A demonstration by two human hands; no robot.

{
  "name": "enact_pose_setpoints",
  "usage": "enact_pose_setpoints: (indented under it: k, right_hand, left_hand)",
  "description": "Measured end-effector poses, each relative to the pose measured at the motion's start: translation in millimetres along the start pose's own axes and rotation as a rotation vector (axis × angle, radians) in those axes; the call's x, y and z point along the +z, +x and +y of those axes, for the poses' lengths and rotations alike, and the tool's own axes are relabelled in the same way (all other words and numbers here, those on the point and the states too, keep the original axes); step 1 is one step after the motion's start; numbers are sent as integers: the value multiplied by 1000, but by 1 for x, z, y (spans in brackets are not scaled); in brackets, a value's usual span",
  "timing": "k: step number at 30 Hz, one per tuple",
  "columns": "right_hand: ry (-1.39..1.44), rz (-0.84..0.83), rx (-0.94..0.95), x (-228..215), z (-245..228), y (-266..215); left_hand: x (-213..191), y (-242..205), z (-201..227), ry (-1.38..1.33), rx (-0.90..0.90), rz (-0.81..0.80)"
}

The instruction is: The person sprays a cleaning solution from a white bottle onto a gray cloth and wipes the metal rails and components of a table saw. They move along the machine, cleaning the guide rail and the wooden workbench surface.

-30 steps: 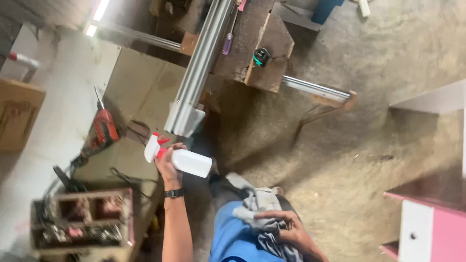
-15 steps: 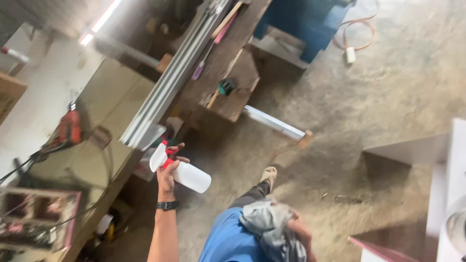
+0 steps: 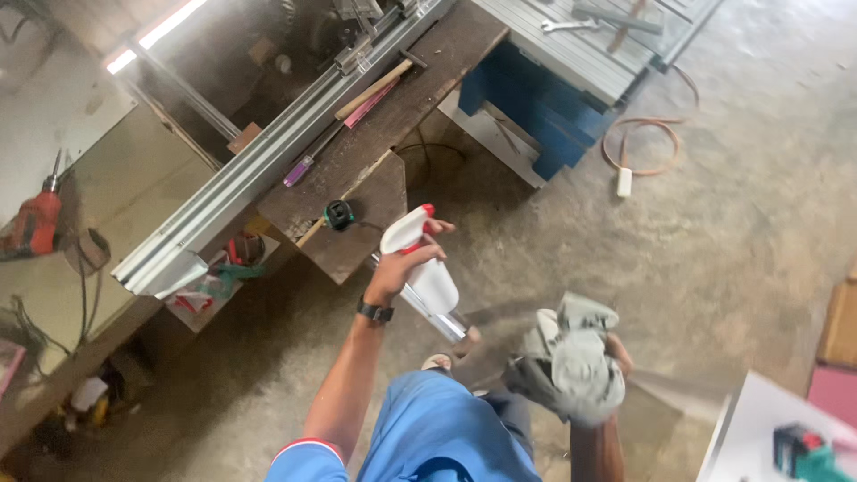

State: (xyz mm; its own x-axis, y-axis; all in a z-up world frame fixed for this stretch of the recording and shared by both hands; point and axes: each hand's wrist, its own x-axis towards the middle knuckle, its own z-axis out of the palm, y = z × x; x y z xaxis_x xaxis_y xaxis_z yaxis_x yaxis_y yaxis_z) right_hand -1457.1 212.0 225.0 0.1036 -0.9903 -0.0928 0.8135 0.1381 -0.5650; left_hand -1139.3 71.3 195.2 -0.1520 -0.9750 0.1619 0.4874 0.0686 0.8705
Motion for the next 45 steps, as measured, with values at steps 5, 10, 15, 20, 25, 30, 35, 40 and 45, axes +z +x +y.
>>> enact_pose_setpoints:
  k: [5, 10, 15, 20, 25, 30, 35, 40, 45]
  right_hand:
    - [-71, -10, 53, -39, -56, 125]
    - [-140, -20, 83, -64, -106, 245]
    - [-235, -53, 114, -67, -140, 310]
    - [-174, -111, 189, -50, -170, 347]
    - [-64, -66, 260, -23, -196, 350]
    - [98, -117, 177, -10, -194, 354]
    - [6, -195, 74, -17, -189, 371]
    - [36, -279, 104, 6, -215, 370]
    - [-75, -216, 292, 8, -220, 369]
  left_hand:
    - [70, 65, -14, 45, -16, -8]
    - [163, 127, -26, 196, -12, 10]
    - [216, 170, -62, 426, 25, 92]
    - [254, 207, -68, 499, 70, 193]
    - [269, 237, -66, 540, 154, 250]
    - [293, 253, -57, 589, 195, 365]
    - [280, 260, -89, 651, 200, 423]
    - [283, 267, -94, 646, 211, 415]
    - [277, 269, -101, 624, 274, 385]
